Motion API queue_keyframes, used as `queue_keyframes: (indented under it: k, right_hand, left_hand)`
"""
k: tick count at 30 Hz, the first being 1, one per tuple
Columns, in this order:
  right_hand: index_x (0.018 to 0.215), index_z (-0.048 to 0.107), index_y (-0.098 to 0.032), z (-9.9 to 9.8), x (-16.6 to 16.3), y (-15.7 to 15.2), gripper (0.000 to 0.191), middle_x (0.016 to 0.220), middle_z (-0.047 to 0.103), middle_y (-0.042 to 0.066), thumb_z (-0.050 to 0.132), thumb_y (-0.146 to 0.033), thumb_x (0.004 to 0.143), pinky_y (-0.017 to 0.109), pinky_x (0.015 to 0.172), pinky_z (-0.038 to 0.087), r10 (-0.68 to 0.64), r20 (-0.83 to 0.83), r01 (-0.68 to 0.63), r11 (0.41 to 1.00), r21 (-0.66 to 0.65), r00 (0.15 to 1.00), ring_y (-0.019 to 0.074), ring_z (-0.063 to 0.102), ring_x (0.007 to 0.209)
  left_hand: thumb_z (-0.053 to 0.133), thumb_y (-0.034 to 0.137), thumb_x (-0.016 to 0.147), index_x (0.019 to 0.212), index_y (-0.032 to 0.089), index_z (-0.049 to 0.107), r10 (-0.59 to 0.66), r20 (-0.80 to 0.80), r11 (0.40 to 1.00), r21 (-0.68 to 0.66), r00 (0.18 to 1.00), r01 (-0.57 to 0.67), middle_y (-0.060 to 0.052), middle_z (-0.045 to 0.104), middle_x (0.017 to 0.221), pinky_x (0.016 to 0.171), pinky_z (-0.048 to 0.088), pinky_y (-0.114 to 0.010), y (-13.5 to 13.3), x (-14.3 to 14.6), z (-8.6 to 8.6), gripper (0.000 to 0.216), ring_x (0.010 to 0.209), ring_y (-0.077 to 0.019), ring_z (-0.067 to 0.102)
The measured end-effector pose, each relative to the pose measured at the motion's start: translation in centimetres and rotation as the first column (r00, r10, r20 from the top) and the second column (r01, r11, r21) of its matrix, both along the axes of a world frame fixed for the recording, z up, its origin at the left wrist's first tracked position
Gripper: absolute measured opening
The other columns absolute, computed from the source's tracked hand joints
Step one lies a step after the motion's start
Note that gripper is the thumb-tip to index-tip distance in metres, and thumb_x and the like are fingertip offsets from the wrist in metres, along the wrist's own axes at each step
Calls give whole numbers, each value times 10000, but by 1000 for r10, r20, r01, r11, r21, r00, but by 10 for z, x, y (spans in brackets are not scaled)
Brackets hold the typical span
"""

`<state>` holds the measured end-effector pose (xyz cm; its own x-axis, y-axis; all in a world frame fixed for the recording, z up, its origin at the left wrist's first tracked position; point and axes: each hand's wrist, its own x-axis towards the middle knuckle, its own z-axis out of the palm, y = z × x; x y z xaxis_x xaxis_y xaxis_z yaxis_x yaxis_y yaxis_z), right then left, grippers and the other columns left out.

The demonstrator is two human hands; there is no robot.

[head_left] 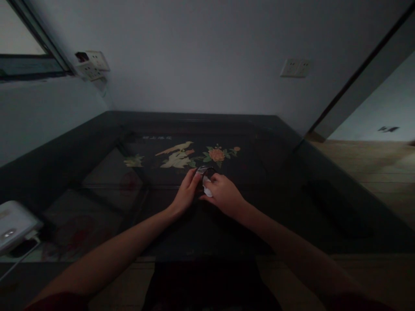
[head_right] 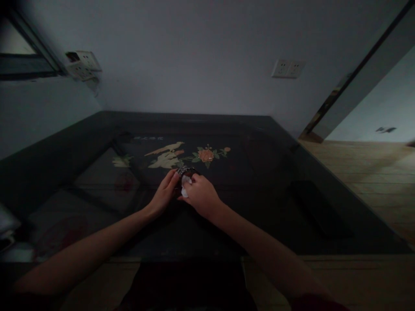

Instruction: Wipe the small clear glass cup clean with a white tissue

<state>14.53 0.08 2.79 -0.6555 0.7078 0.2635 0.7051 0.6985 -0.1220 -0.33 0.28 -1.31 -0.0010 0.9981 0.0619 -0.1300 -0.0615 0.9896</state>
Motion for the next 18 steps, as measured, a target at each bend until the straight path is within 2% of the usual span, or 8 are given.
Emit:
queue_keyframes:
  k: [2, 5, 7, 10, 14, 18]
  right_hand:
    - [1007, 652, -56, -4, -4, -2, 414, 941, 669, 179, 726, -369, 746, 395, 779, 521, -35, 76, 28, 995, 93, 996, 291, 601, 919]
    - [1158, 579, 19, -12, -9, -3, 594, 1114, 643, 235, 750, -349, 725, 399, 858, 510, -71, 79, 55, 980, 189, 994, 312, 585, 1015]
    - [1250, 501, 59, -17, -10, -3, 706, 1237, 581, 270, 747, -348, 729, 408, 949, 472, -70, 65, 54, 975, 217, 995, 330, 545, 1125]
    - [1330, 414, 60, -20, -11, -1, 776, 1348, 491, 283, 731, -341, 745, 427, 1041, 406, -30, 24, 24, 978, 209, 999, 348, 455, 1258]
    - [1345, 413, 3, -20, -7, 4, 725, 1364, 490, 252, 693, -351, 778, 444, 1069, 374, 86, -66, -74, 982, 171, 994, 333, 404, 1308]
    - [1260, 501, -35, -16, -2, 7, 531, 1251, 581, 211, 627, -322, 831, 414, 995, 436, 185, -145, -164, 976, 142, 972, 299, 498, 1202]
  left_hand:
    - [570, 501, 827, 1037, 193, 563, 11, -10, 1000, 8, 1000, -11, -47, 612, 1007, 642, 510, -229, 1, 0, 1, 373, 860, -171, 591]
    - [588, 499, 814, 1022, 193, 561, 23, 11, 1000, 5, 1000, -23, -38, 613, 981, 633, 510, -222, 1, 0, 3, 371, 868, -174, 589]
    - [591, 502, 812, 1017, 192, 560, 19, 52, 1000, -14, 998, -18, -37, 615, 980, 629, 512, -221, 0, 0, 5, 373, 869, -175, 591]
    - [595, 502, 810, 1006, 193, 564, 24, 129, 999, -34, 991, -20, -45, 623, 1003, 648, 521, -233, -1, 0, 7, 368, 899, -184, 598]
    - [598, 491, 813, 1017, 191, 564, 8, 247, 999, -49, 969, 5, -56, 633, 1050, 676, 535, -260, -2, 1, 8, 364, 944, -201, 608]
    - [603, 471, 817, 1016, 168, 573, 15, 315, 994, -108, 949, 20, -67, 662, 1004, 662, 537, -264, -3, 2, 10, 364, 887, -200, 639]
